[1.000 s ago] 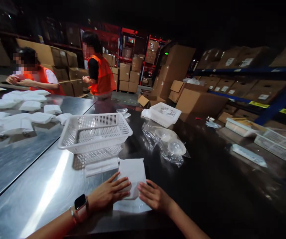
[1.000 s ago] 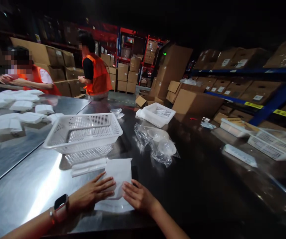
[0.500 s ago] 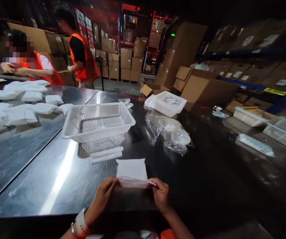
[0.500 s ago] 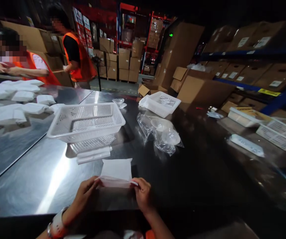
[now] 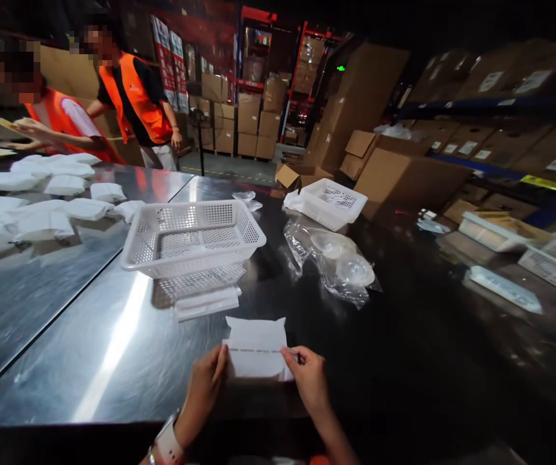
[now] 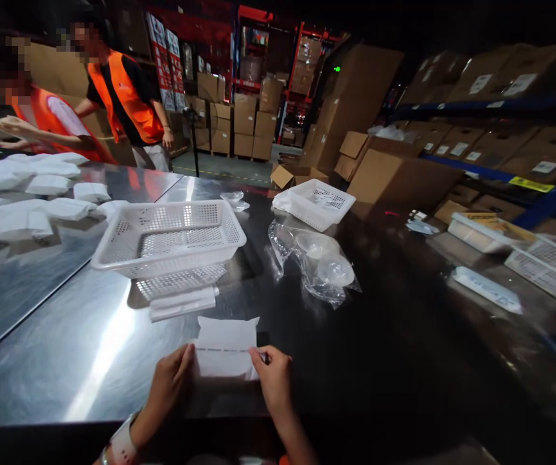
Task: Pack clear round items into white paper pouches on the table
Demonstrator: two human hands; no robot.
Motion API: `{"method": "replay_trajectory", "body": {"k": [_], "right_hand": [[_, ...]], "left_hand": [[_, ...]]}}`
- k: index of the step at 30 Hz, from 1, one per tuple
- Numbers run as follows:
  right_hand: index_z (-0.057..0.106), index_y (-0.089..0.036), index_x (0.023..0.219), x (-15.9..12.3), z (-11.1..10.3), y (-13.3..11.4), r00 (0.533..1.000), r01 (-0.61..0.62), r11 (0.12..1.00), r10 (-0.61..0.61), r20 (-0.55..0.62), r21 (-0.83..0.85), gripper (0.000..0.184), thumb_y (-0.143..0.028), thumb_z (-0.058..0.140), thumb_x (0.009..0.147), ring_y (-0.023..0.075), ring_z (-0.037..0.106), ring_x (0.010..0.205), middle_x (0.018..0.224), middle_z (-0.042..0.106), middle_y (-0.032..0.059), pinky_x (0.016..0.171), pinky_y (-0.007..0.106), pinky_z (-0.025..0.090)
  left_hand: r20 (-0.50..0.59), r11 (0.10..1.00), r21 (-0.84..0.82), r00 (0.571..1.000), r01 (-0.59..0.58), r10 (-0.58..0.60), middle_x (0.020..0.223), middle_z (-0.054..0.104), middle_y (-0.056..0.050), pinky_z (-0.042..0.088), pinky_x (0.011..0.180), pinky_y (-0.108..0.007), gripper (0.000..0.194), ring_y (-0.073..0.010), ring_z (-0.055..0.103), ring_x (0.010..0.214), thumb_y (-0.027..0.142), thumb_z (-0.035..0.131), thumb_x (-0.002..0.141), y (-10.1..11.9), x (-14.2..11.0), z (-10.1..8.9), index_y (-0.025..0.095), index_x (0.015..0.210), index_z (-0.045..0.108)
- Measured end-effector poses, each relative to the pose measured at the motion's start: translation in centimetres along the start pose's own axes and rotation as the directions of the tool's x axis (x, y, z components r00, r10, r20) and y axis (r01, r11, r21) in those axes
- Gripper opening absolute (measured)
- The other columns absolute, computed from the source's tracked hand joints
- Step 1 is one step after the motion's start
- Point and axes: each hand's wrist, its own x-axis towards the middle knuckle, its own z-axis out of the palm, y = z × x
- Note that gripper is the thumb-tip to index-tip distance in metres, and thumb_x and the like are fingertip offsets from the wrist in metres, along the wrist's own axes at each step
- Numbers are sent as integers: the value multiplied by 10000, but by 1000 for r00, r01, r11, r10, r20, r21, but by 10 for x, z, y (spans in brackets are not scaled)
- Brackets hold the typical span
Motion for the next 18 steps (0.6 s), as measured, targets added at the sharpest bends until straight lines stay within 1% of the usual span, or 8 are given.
{"method": "replay_trajectory", "body": {"k": [3,7,9,11,13,15,16,18], "right_hand": [[674,-159,526,1,1,3,1000,-5,998,5,9,-55,670,-785,580,746,140,421,443,447,519,31,448,262,310],[608,-184,525,4,4,7,999,-8,994,13,39,-109,599,-739,602,751,130,401,450,451,473,1,456,257,273],[616,-191,634,7,4,10,999,-33,996,36,39,-78,538,-720,666,721,122,376,439,442,443,-36,449,247,270],[615,-191,764,10,4,13,997,-59,998,59,51,-10,558,-731,723,675,113,337,424,429,392,-82,438,236,257],[599,-186,783,11,5,18,989,-79,994,70,132,70,622,-787,708,668,104,315,423,431,362,-95,427,227,236],[590,-179,720,12,7,22,968,-97,984,58,246,150,676,-853,635,695,105,349,441,456,401,-70,427,219,258],[595,-174,706,11,8,23,957,-105,977,48,287,187,706,-880,601,701,113,387,460,483,445,-49,435,218,291],[616,-167,716,10,12,23,945,-114,964,30,325,241,756,-920,561,691,142,479,519,557,537,-6,473,231,379]], "left_hand": [[37,999,42,999,-17,15,535,607,-31,398,519,-260,644,-158,542,499,707,232,937,-6,-2,2,227,612,511],[78,977,213,997,2,-20,557,646,-61,394,537,-276,531,-190,606,518,523,242,970,-12,-1,5,234,642,543],[107,955,296,993,20,-54,561,650,-70,389,543,-285,497,-204,626,529,452,244,975,-13,0,5,238,647,550],[144,933,360,986,29,-86,591,673,-84,396,558,-293,501,-219,653,562,402,228,990,-11,2,4,233,667,573],[163,907,420,981,26,-103,653,710,-108,409,575,-301,521,-240,691,629,371,215,1008,-9,4,1,221,707,613],[180,887,461,977,15,-111,719,736,-132,427,594,-313,540,-265,720,708,358,210,1020,-7,8,-2,207,739,647],[201,880,476,972,10,-119,744,743,-140,437,607,-322,544,-274,727,737,351,214,1022,-6,10,-4,200,745,657],[253,868,497,956,3,-148,756,743,-151,454,634,-339,542,-286,729,757,335,232,1020,-5,16,-6,189,725,661]]}}
